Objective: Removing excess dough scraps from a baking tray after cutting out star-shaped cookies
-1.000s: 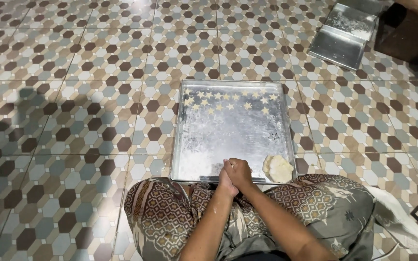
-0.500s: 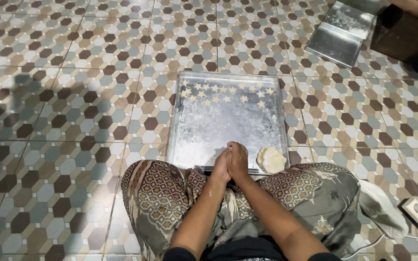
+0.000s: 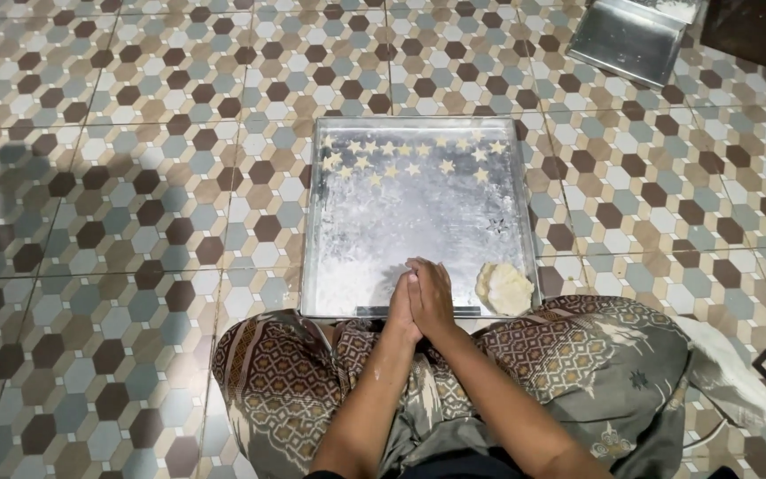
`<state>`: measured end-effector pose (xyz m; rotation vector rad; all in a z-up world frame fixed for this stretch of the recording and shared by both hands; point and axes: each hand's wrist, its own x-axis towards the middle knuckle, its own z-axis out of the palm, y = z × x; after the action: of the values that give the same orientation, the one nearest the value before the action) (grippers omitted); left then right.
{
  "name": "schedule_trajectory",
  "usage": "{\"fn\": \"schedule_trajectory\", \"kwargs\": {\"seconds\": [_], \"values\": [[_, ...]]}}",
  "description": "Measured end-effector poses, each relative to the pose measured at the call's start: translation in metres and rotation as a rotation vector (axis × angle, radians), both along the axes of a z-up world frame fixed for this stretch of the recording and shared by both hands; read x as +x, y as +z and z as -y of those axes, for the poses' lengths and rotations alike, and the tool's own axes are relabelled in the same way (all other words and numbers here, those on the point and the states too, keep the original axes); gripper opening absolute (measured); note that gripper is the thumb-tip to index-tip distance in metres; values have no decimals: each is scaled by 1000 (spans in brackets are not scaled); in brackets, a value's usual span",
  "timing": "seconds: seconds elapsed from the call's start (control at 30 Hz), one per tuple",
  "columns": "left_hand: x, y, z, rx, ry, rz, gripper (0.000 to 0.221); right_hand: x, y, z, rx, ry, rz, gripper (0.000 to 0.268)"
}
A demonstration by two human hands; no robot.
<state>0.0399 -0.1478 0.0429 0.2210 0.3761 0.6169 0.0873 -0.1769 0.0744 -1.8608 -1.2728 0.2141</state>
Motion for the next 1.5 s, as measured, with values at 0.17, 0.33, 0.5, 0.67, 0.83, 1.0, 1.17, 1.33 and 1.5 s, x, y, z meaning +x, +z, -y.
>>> {"fn": "schedule_trajectory", "kwargs": {"seconds": [0.17, 0.33, 0.5, 0.67, 0.83, 1.0, 1.17, 1.33, 1.5], "values": [[6, -11, -1, 27, 6, -5, 25, 7, -9, -2, 77, 65, -63, 37], [14, -19, -6, 52, 11, -32, 25, 9, -6, -5, 148, 49, -65, 38], [29, -19, -12, 101, -11, -46, 25, 10, -4, -1, 323, 14, 207, 31], [9, -18, -42, -240, -244, -83, 46, 16, 0, 6, 339, 59, 328, 33], [-2, 7, -37, -198, -292, 107, 72, 16, 5, 3, 428, 78, 319, 27], [-2, 9, -32, -171, -317, 158, 101, 19, 3, -1, 417, 143, 372, 27], [4, 1, -36, -253, -324, 38, 106, 28, -4, -15, 337, 220, 361, 38], [8, -7, -40, -277, -261, -99, 96, 27, -7, -18, 341, 218, 318, 34], [12, -46, -40, -378, -209, -168, 87, 27, -12, -20, 332, 208, 259, 29]]}}
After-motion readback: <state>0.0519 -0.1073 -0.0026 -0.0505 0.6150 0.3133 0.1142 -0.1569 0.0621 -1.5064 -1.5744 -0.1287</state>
